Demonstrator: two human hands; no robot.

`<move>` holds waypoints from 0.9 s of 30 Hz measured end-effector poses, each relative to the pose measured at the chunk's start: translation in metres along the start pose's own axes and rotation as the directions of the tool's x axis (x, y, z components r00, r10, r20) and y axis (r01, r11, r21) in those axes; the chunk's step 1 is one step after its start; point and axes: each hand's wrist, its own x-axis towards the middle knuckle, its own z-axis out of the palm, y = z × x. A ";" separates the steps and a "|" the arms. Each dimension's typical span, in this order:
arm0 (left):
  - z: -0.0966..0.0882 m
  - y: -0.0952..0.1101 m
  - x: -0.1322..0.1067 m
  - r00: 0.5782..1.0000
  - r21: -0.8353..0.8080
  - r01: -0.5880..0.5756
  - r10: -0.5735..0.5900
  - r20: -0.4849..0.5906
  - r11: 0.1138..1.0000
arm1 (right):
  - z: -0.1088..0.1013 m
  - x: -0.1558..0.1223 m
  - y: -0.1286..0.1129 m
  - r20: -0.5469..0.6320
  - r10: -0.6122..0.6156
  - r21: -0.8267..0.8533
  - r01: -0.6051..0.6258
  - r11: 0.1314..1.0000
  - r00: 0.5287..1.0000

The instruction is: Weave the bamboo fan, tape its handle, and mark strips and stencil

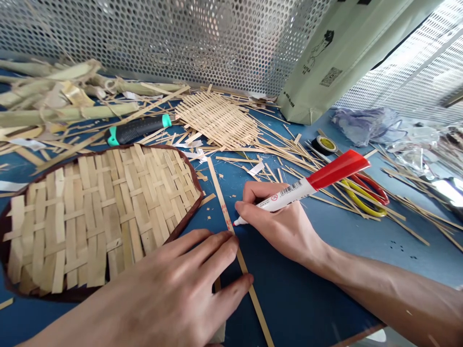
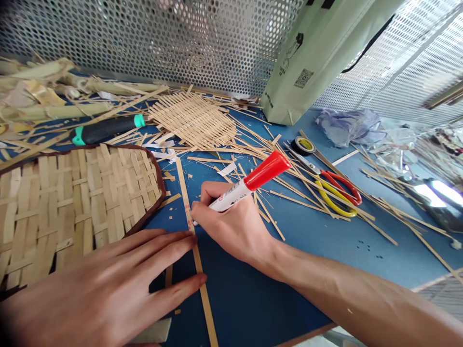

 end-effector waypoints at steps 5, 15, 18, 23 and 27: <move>0.002 0.000 -0.003 0.999 -0.046 -0.003 0.005 0.051 0.999 | 0.000 -0.002 0.000 0.024 0.006 -0.048 -0.005 0.999 1.000; -0.004 -0.003 0.002 0.997 -0.041 -0.021 0.024 0.079 0.999 | 0.001 -0.001 0.004 0.009 -0.020 -0.098 0.021 0.995 1.000; -0.005 -0.005 0.002 0.989 -0.025 -0.085 0.088 0.117 0.996 | 0.001 -0.003 0.004 0.026 -0.012 -0.109 0.015 0.994 1.000; -0.003 -0.007 -0.001 0.984 -0.005 -0.127 0.127 0.124 0.992 | 0.002 -0.002 0.002 0.029 -0.005 -0.105 0.008 0.994 1.000; -0.008 -0.004 0.002 0.993 -0.018 -0.058 0.059 0.097 0.998 | -0.002 -0.001 0.004 -0.005 -0.016 -0.031 0.016 0.999 1.000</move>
